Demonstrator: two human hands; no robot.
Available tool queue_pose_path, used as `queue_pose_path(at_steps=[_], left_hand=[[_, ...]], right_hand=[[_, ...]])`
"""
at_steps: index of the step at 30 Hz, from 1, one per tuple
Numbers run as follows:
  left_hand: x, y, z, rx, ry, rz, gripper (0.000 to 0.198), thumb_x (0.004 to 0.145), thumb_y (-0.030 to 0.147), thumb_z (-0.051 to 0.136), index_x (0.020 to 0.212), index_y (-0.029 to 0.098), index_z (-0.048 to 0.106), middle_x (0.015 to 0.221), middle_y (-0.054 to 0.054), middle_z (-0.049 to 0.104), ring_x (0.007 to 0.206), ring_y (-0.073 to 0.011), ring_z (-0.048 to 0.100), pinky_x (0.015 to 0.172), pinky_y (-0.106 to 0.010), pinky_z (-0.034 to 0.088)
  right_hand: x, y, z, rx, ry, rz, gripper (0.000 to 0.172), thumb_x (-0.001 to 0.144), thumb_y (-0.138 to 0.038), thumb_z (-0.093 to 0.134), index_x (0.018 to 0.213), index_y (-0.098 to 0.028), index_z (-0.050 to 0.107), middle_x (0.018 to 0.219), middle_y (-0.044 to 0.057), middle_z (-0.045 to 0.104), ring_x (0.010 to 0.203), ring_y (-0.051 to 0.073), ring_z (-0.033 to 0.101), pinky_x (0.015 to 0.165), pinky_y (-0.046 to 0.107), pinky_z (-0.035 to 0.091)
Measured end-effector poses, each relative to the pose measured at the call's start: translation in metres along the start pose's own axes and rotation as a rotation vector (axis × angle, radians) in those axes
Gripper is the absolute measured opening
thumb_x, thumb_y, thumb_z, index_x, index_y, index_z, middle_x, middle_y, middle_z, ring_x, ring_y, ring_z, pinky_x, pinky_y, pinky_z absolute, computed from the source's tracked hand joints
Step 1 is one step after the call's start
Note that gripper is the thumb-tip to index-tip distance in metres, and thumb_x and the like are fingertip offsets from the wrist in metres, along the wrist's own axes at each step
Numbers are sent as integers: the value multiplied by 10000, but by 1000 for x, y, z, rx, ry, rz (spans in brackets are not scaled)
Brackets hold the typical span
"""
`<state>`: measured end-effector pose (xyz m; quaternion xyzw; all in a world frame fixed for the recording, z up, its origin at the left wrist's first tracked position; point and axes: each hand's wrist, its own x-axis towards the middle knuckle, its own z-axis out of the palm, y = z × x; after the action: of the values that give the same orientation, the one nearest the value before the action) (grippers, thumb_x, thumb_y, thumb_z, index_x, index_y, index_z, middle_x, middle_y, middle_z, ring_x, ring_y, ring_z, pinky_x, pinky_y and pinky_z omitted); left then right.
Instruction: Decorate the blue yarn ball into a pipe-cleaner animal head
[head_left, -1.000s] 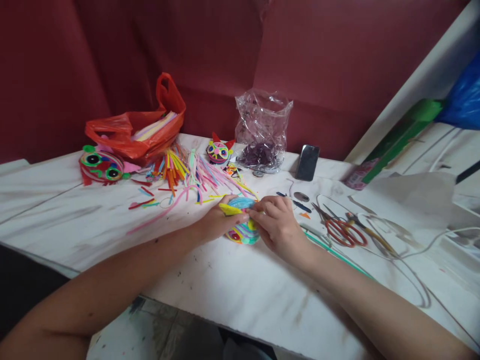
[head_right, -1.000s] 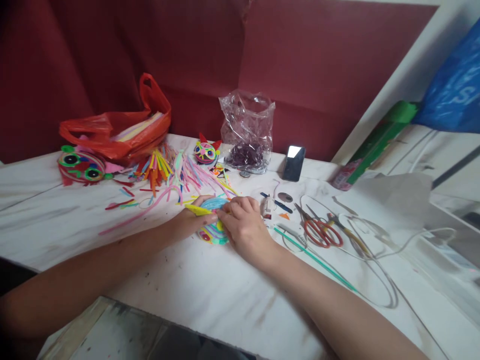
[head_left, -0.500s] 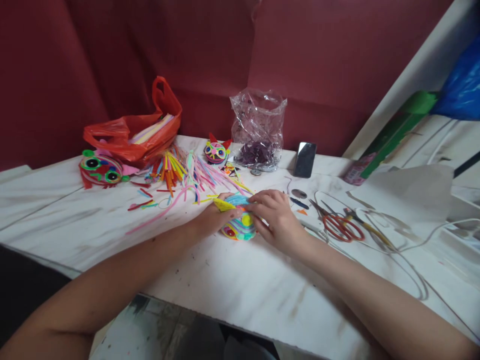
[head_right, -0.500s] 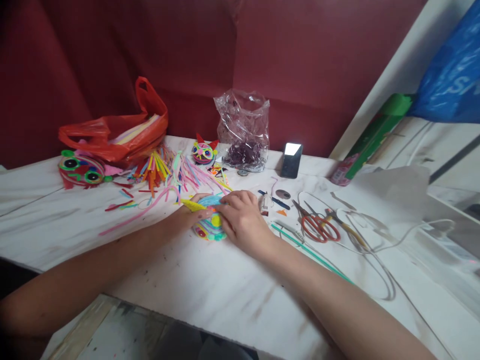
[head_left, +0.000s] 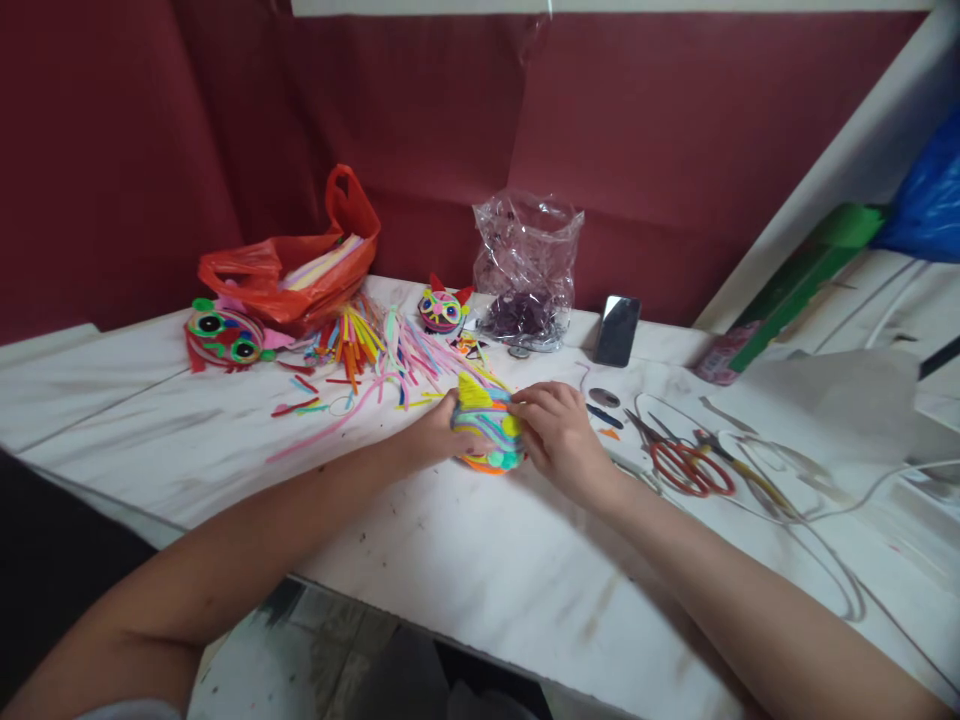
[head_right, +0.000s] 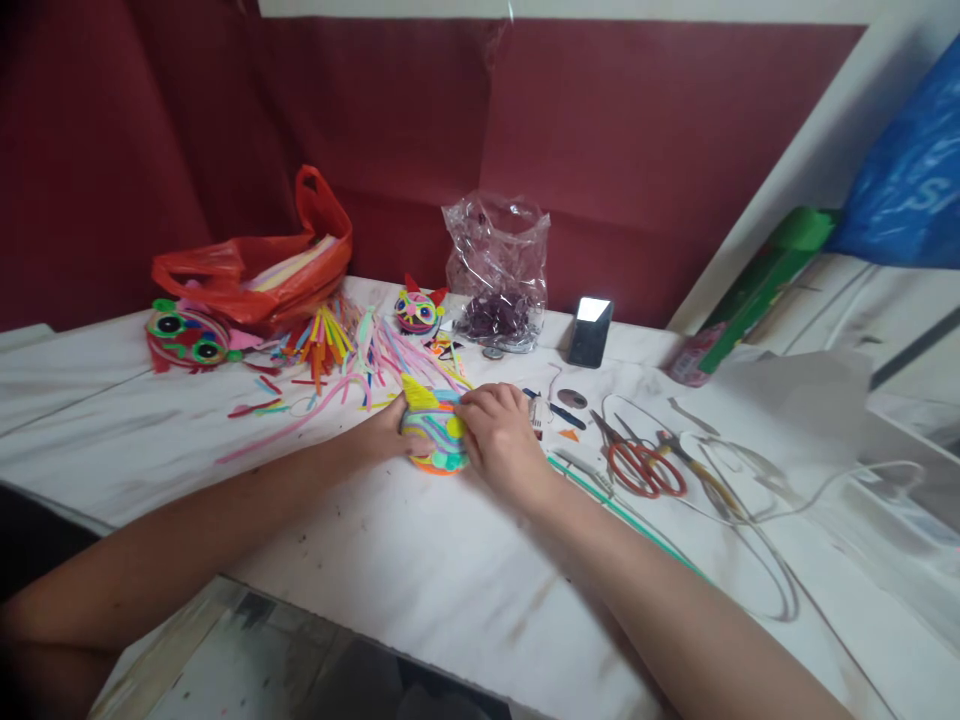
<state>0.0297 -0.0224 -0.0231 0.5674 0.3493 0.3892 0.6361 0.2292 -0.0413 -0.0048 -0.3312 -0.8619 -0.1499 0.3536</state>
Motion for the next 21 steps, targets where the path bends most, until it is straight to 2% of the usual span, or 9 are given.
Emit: queue_pose_path(at_steps=[4,9,13,18,21], left_hand=[[1,-7,3,41,77,33,725,569,234,826,1167,157,426,1074,-65,617,946,-196,609,896,-393,469],[0,-12,7,-49,96,3,801,499,217,863,1168,161,427,1136,-106,607,963,-215,618,933,-433,458],[-1,-12,6,-64,119,-5,752,515,272,864,1146,164,469,1107,-115,632,961,-228,629,949,-470,447],[1,-10,5,-90,33,32,702,454,272,886,1068,153,566,1045,-113,670,947,-253,643,953,-476,445],[0,-8,5,-101,-25,65,625,472,287,873,1024,140,620,1020,-106,685,944,-266,648,945,-458,455]], right_hand=[[-2,5,2,24,-12,4,229,882,-127,443,1004,-160,633,1011,124,670,958,270,515,804,444,402],[-8,11,9,-13,40,-95,209,896,-165,439,988,-162,626,980,125,676,944,276,533,786,439,403],[-10,16,14,-35,62,-134,218,893,-174,439,990,-176,634,982,119,680,946,281,553,783,442,406],[-9,13,14,-58,82,-154,217,871,-162,454,992,-187,632,969,122,680,917,287,562,780,463,412],[-8,10,11,-64,84,-132,290,844,-128,453,1084,-176,607,1030,141,663,949,291,552,807,477,417]])
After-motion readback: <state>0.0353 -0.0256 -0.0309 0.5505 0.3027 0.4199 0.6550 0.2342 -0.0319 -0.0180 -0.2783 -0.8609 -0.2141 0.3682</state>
